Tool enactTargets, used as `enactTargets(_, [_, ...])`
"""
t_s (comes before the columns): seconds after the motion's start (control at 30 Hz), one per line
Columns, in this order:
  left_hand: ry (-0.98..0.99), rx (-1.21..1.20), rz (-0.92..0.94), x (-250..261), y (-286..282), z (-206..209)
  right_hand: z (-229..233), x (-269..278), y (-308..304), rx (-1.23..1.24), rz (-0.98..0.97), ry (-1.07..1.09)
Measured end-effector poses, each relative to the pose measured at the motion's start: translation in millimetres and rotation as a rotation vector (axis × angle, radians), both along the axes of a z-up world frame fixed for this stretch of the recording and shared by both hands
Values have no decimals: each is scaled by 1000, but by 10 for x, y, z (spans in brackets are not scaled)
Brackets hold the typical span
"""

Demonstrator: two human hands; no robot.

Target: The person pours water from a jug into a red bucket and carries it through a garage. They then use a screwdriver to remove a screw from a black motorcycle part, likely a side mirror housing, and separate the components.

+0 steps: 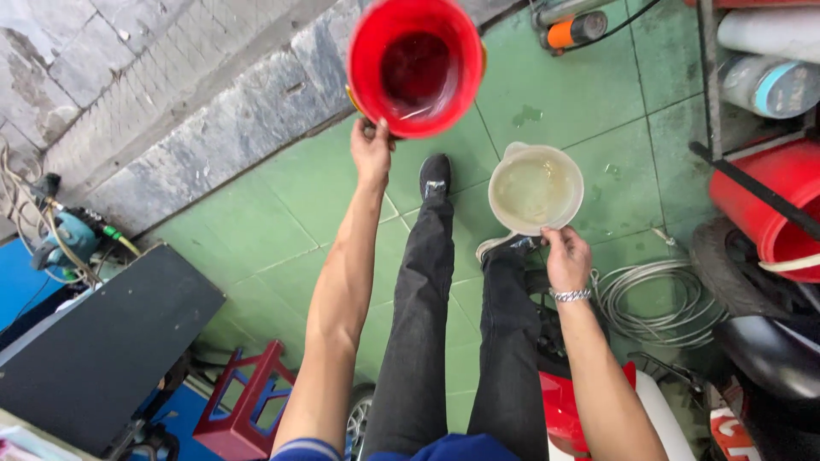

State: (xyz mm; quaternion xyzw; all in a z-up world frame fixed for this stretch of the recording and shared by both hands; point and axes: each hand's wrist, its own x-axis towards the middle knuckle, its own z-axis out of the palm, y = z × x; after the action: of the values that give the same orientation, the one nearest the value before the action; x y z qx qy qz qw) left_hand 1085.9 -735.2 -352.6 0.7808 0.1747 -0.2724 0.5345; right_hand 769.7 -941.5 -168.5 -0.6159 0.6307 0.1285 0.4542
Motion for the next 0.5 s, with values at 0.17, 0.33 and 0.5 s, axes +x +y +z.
enactTargets(0.17, [-99,249,-162,27,291,55,147,110,57,-33,-21,-36])
enactTargets(0.33, [-54,132,18,215,601,33,72,123,229,-39,1,-25])
enactTargets(0.5, [-14,113,43,380,866,491,64,475,322,-31,14,-44])
